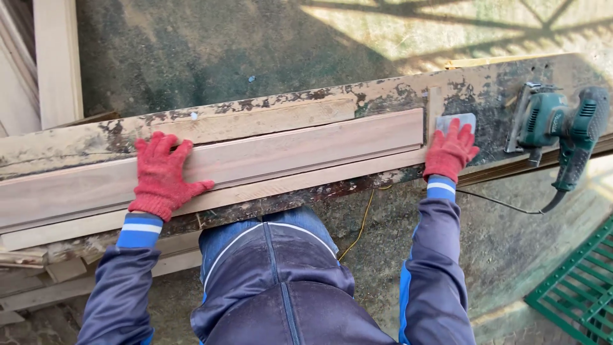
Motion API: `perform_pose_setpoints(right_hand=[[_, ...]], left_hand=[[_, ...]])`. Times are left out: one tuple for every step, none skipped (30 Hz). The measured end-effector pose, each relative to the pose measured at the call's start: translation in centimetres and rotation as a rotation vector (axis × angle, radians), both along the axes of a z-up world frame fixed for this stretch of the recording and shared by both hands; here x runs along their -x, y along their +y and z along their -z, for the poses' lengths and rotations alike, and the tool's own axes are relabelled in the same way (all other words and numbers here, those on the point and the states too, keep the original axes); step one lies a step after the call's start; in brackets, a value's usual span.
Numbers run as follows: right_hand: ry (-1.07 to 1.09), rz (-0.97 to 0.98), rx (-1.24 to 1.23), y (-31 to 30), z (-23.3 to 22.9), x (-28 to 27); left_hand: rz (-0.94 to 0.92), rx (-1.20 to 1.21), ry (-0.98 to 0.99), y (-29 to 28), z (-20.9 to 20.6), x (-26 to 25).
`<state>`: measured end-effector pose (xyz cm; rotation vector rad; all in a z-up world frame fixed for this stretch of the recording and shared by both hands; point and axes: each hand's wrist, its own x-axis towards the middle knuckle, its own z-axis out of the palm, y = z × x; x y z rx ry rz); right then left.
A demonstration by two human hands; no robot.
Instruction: The recorder uses an electric sander and manual sandpaper to smooth the surface and edges of a wood plank.
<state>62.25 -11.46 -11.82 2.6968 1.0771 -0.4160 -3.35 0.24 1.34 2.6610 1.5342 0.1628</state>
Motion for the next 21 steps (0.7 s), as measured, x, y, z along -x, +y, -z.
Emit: perform_pose_setpoints(right_hand=[[0.003, -0.008, -0.003, 0.4, -1.1, 1.5], [0.012, -0.035, -0.085, 0.9, -2.3, 2.9], [0.021, -0.063, -0.168, 1.2, -3.5, 4.3], [0.023, -0.066, -0.167, 1.9, -4.6, 6.4], [0.095, -0.187, -0.254, 2.4, -5.8, 8.6], [0.164, -0.3, -0.345, 2.9, -7.0, 10.7], [0.163, -0.297, -0.347, 3.2, -7.1, 12.0], [0.242, -0.392, -0.298, 3.8, -7.2, 13.3], [0.319, -0.488, -0.248, 4.4, -7.4, 14.6], [0.32, -0.488, -0.255, 5.1, -7.9, 15.0], [0.313, -0.522, -0.144, 5.8, -8.5, 15.5], [0.308, -0.552, -0.03, 6.2, -9.0, 16.1], [0.311, -0.549, -0.036, 6.0, -8.8, 16.0], [0.292, -0.547, -0.034, 5.9, -8.8, 15.6], [0.273, -0.544, -0.032, 5.7, -8.8, 15.2], [0.266, -0.554, -0.035, 5.1, -9.7, 15.0], [0.233, -0.503, -0.064, 4.5, -10.7, 14.8], [0.205, -0.46, -0.093, 4.1, -11.5, 14.8], [0.204, -0.478, -0.097, 3.5, -11.9, 14.0], [0.173, -0.383, -0.095, 2.8, -12.0, 13.3], [0.143, -0.289, -0.093, 2.2, -12.2, 12.6]], left_hand=[[-0.008, -0.003, 0.003, -0.1, 0.3, 0.2], [-0.028, 0.026, 0.025, -0.2, 0.7, 0.2], [-0.049, 0.055, 0.046, -0.3, 1.2, 0.3], [-0.053, 0.056, 0.047, 0.3, 1.0, 0.0], [-0.124, 0.224, 0.233, 0.8, 0.8, -0.4], [-0.191, 0.387, 0.419, 1.7, 0.5, -0.9], [-0.188, 0.384, 0.419, 2.0, 0.8, -1.1], [-0.2, 0.426, 0.483, 2.5, 1.1, -1.2], [-0.212, 0.468, 0.547, 3.0, 1.3, -1.4], [-0.214, 0.462, 0.549, 3.4, 1.5, -1.5], [-0.213, 0.466, 0.545, 3.7, 1.8, -1.6], [-0.208, 0.472, 0.545, 4.0, 2.0, -1.5], [-0.208, 0.467, 0.55, 4.4, 1.1, -1.6], [-0.196, 0.537, 0.531, 4.7, 0.2, -1.9], [-0.185, 0.606, 0.512, 5.1, -0.6, -2.1], [-0.194, 0.603, 0.503, 4.7, -1.1, -2.3], [-0.125, 0.609, 0.483, 4.3, -1.5, -2.3], [-0.065, 0.616, 0.466, 3.8, -2.1, -2.0], [-0.083, 0.615, 0.459, 3.0, -1.7, -2.1], [0.006, 0.5, 0.423, 2.2, -1.4, -2.0], [0.094, 0.383, 0.388, 1.6, -1.1, -2.0]])
